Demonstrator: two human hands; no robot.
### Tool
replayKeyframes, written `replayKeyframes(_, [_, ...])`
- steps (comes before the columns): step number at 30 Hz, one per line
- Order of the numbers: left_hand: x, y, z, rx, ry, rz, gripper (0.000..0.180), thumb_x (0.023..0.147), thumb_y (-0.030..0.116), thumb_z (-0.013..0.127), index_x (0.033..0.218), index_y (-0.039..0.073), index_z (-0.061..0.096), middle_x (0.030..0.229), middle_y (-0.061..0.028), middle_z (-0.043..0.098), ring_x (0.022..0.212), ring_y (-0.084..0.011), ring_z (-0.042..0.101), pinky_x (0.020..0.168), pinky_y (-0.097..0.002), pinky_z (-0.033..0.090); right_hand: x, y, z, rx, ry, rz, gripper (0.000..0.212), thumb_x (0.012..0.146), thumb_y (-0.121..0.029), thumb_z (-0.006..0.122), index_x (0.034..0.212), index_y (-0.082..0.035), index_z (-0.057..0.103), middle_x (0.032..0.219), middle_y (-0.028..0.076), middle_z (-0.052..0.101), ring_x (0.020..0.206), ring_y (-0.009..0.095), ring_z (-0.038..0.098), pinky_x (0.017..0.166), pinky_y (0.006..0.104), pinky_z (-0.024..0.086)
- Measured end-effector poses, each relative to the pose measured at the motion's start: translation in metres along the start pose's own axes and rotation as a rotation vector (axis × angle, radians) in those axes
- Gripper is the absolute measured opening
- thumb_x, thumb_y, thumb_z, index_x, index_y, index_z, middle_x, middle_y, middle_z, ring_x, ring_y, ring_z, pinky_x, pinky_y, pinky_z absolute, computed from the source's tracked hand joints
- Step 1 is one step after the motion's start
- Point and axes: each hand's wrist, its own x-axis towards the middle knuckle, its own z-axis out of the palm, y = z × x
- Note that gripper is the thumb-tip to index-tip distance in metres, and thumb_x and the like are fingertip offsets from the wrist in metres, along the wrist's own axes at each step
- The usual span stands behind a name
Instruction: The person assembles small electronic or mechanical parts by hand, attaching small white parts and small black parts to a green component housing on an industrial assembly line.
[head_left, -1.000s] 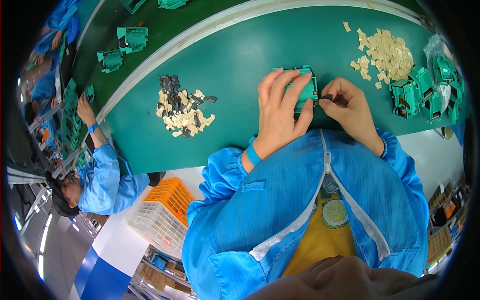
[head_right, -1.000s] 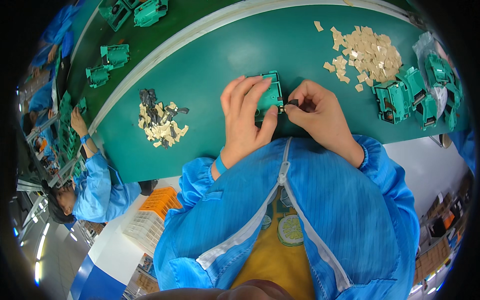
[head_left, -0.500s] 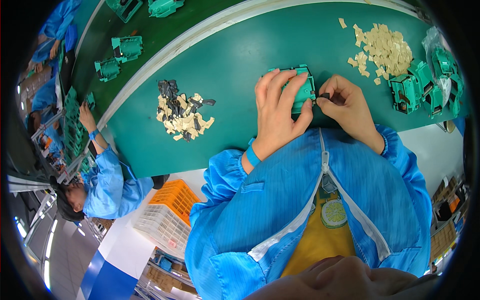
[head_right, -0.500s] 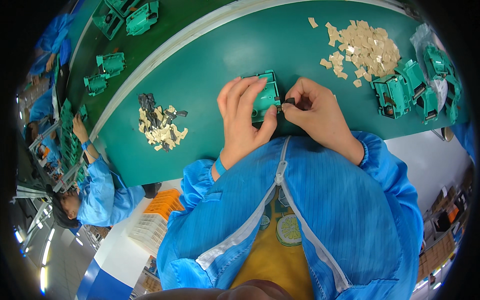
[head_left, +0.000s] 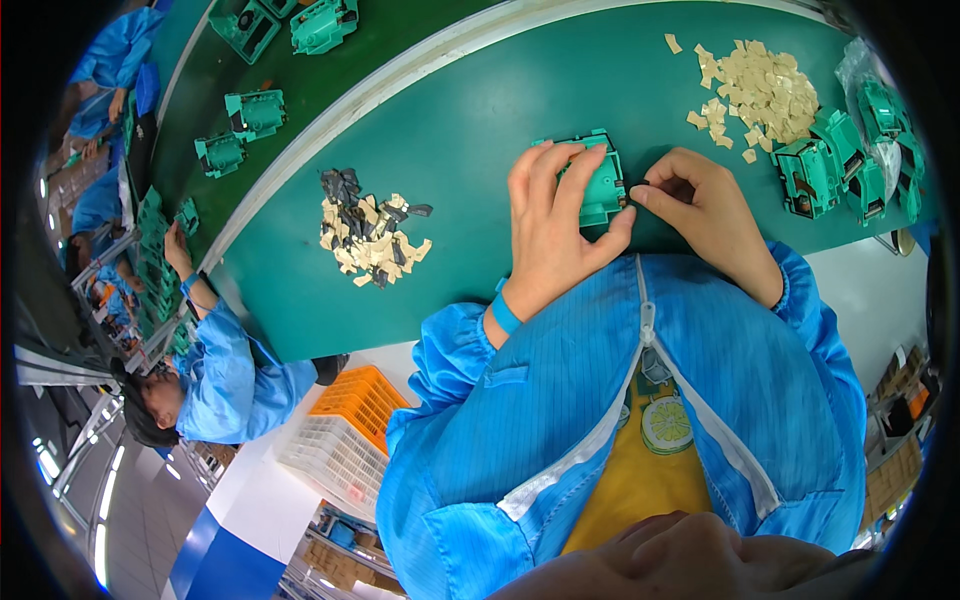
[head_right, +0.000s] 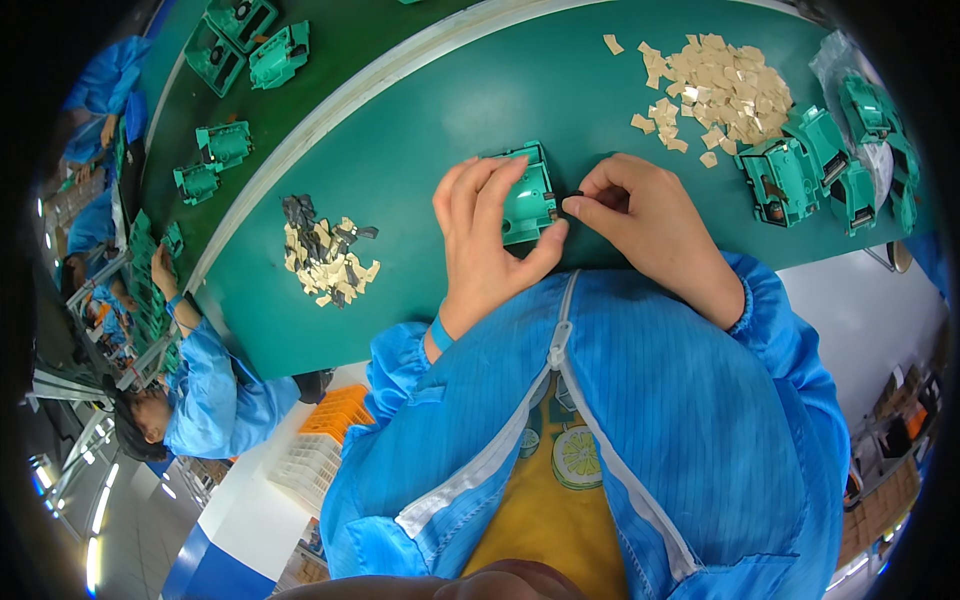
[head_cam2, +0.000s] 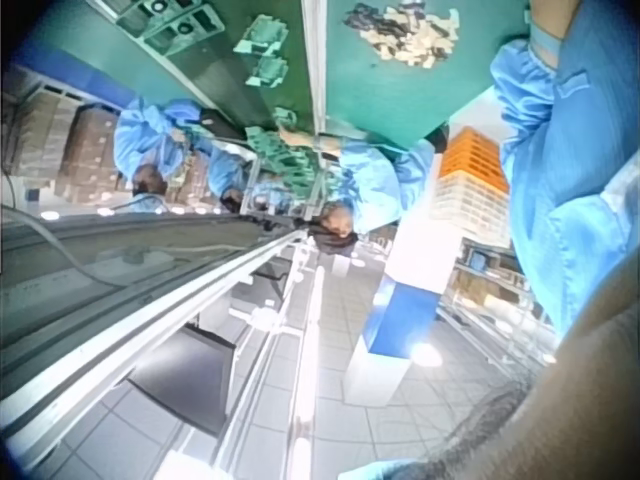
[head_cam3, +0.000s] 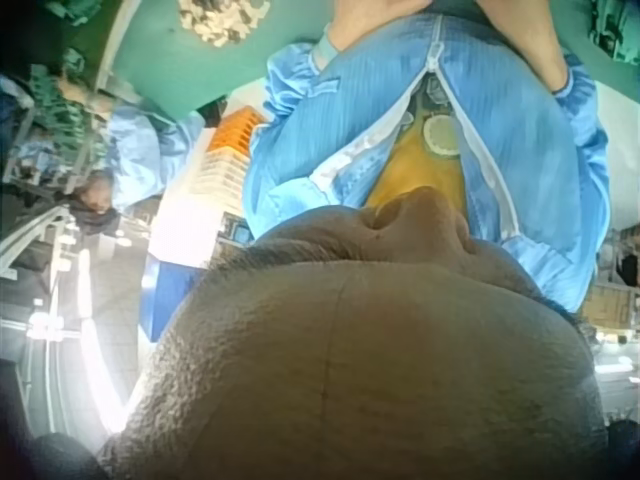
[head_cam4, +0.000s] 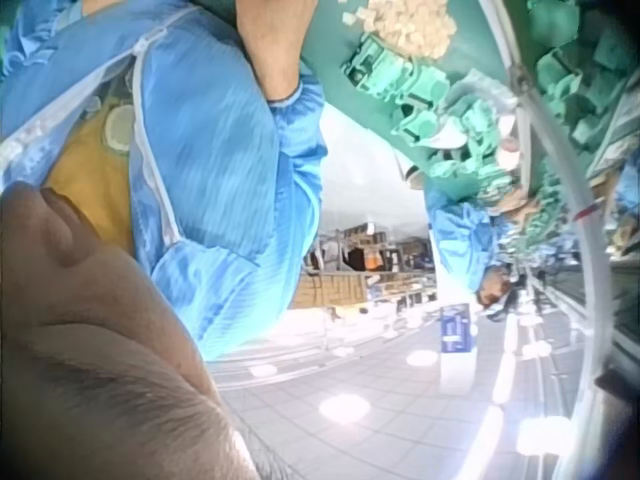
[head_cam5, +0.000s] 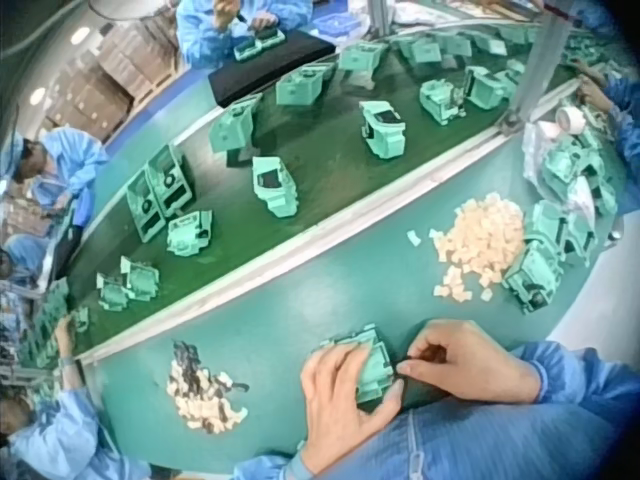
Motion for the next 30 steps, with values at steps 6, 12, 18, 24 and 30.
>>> replayKeyframes(6, [0.001,-0.001,-0.012,-0.228,-0.035,-0.034,0.071,0.071,0.013,0.086,0.136,0.006,0.057,0.132,-0.0132,0.054,0.127,-0.0357,0.048,0.111,-0.0468,0.041,-0.005,0.002,0.003,0.311,-0.060,-0.084,0.018,0.091,-0.011,0.078,0.090,0.002,0.066,0.083,0.003,0.065,0.078,0.009,0.063,0.067,0.0262,0.049])
replayKeyframes(12, [0.000,-0.003,-0.025,-0.442,-0.106,-0.089,0.068,0.072,0.011,0.084,0.134,0.007,0.057,0.136,-0.0152,0.055,0.128,-0.0394,0.051,0.109,-0.0480,0.043,-0.008,-0.017,-0.003,0.342,-0.191,0.037,0.016,0.093,-0.011,0.075,0.090,0.002,0.065,0.082,0.000,0.065,0.078,0.005,0.061,0.068,0.0227,0.049])
replayKeyframes(18, [-0.003,0.007,-0.036,-0.507,-0.165,-0.247,0.061,0.078,0.002,0.077,0.135,0.007,0.055,0.141,-0.0146,0.053,0.132,-0.0321,0.052,0.108,-0.0468,0.046,-0.011,-0.026,0.001,0.253,-0.184,0.033,0.017,0.093,-0.011,0.074,0.093,0.004,0.068,0.083,0.003,0.069,0.078,0.007,0.064,0.068,0.0245,0.051])
replayKeyframes(24, [-0.004,0.012,-0.036,-0.608,-0.182,-0.351,0.057,0.083,-0.005,0.070,0.135,0.007,0.051,0.144,-0.0130,0.048,0.136,-0.0265,0.050,0.111,-0.0502,0.046,-0.012,-0.029,0.004,0.228,-0.186,0.066,0.018,0.091,-0.012,0.074,0.094,0.005,0.069,0.082,0.005,0.070,0.077,0.009,0.065,0.070,0.0258,0.053])
replayKeyframes(30, [-0.004,0.011,-0.034,-0.606,-0.177,-0.351,0.057,0.082,-0.008,0.068,0.134,0.007,0.049,0.143,-0.0125,0.047,0.135,-0.0262,0.050,0.113,-0.0507,0.045,-0.012,-0.025,0.008,0.252,-0.166,0.046,0.018,0.091,-0.012,0.075,0.093,0.006,0.069,0.082,0.006,0.070,0.076,0.009,0.065,0.068,0.0260,0.053])
